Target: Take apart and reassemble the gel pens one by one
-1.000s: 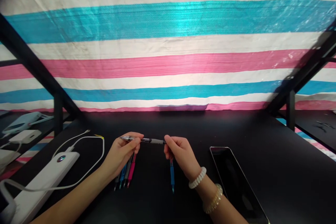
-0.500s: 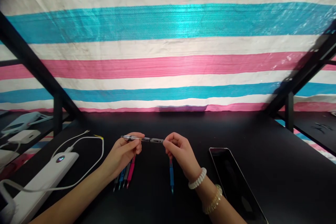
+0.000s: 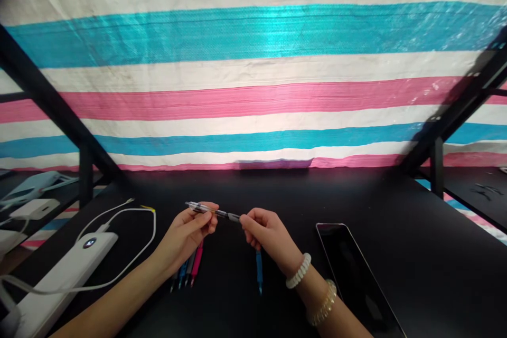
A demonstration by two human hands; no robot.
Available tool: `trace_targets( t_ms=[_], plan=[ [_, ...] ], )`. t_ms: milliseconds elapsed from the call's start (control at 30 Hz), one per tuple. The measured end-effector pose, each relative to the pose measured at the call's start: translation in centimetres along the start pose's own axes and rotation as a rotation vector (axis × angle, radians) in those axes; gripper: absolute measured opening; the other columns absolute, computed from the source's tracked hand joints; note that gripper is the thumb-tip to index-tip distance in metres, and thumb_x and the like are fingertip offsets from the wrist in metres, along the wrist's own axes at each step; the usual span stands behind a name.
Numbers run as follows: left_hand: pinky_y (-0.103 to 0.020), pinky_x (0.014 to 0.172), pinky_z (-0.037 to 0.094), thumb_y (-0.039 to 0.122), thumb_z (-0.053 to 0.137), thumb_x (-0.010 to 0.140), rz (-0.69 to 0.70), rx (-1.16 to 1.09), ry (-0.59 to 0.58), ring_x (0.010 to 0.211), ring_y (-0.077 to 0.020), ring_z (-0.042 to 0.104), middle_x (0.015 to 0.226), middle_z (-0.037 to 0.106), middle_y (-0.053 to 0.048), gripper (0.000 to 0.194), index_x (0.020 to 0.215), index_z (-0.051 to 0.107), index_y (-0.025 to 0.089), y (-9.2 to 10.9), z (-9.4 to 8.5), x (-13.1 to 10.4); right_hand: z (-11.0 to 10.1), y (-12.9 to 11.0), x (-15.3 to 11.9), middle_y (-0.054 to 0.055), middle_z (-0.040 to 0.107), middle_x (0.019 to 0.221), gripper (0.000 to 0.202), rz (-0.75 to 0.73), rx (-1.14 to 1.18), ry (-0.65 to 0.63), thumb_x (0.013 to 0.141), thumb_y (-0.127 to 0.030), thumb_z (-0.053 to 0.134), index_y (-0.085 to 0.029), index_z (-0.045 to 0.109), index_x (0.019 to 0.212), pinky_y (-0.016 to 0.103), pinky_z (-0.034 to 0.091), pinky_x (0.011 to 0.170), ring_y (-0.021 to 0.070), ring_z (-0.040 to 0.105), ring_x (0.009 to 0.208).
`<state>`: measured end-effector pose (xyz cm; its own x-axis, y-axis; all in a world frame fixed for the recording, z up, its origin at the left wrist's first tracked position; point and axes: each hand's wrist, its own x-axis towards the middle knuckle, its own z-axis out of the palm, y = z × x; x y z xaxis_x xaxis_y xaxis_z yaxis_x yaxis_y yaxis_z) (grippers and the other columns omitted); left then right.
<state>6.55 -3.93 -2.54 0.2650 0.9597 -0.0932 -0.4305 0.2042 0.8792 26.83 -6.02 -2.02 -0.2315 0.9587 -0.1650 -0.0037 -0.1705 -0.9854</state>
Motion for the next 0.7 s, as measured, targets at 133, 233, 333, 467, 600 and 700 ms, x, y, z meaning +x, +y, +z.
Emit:
trace_targets(
  t_ms=[133,233,333,467,600,700],
  plan=[
    [-0.019,0.063,0.051,0.022,0.082,0.07,-0.005,-0.018,0.003,0.061,-0.0098,0.062,0.07,0.069,-0.004,0.024,0.091,0.075,0.012,0.07,0.01,-0.01,-0.13,0.0,-0.15,-0.002,0.056,0.059,0.046,0.017,0.096,-0.026,0.072,-0.059,0.071,-0.016,0.057,0.082,0.018,0.035,0.042,0.0084,0.047,0.048],
    [-0.018,0.063,0.051,0.022,0.082,0.07,-0.007,-0.018,-0.002,0.061,-0.0095,0.062,0.07,0.069,-0.004,0.024,0.09,0.075,0.012,0.09,0.04,-0.03,-0.17,0.18,-0.12,0.001,0.057,0.057,0.051,0.077,0.123,-0.04,0.08,-0.066,0.058,-0.015,0.058,0.075,0.019,0.032,0.04,0.0096,0.049,0.047],
    [-0.018,0.064,0.052,0.022,0.081,0.071,-0.006,-0.015,-0.009,0.062,-0.0095,0.062,0.07,0.07,-0.004,0.023,0.091,0.074,0.012,0.11,0.01,-0.05,-0.23,0.26,-0.1,0.0,0.055,0.053,0.051,0.058,0.111,-0.017,0.08,-0.064,0.06,-0.016,0.052,0.064,0.019,0.032,0.041,0.0073,0.045,0.044],
    [-0.018,0.063,0.051,0.021,0.081,0.071,0.006,-0.029,-0.007,0.062,-0.0093,0.062,0.07,0.069,-0.003,0.022,0.09,0.074,0.013,0.11,-0.11,0.02,-0.27,0.19,-0.16,-0.002,0.058,0.058,0.041,0.038,0.173,-0.016,0.075,-0.053,0.072,-0.016,0.055,0.076,0.018,0.035,0.043,0.0077,0.046,0.047],
    [-0.018,0.063,0.052,0.021,0.081,0.07,-0.002,-0.035,-0.013,0.061,-0.0093,0.062,0.07,0.07,-0.003,0.022,0.09,0.074,0.013,0.03,-0.12,0.09,-0.24,0.3,-0.05,0.001,0.058,0.056,0.048,0.092,0.181,-0.007,0.081,-0.062,0.059,-0.015,0.057,0.072,0.02,0.034,0.041,0.009,0.047,0.046],
    [-0.018,0.063,0.052,0.022,0.081,0.071,-0.005,-0.034,-0.019,0.061,-0.0094,0.063,0.07,0.07,-0.004,0.022,0.09,0.074,0.013,-0.04,-0.11,0.1,-0.26,0.28,-0.02,-0.001,0.056,0.056,0.044,0.057,0.179,-0.004,0.078,-0.056,0.066,-0.016,0.053,0.067,0.02,0.034,0.043,0.0074,0.045,0.046]
  ],
)
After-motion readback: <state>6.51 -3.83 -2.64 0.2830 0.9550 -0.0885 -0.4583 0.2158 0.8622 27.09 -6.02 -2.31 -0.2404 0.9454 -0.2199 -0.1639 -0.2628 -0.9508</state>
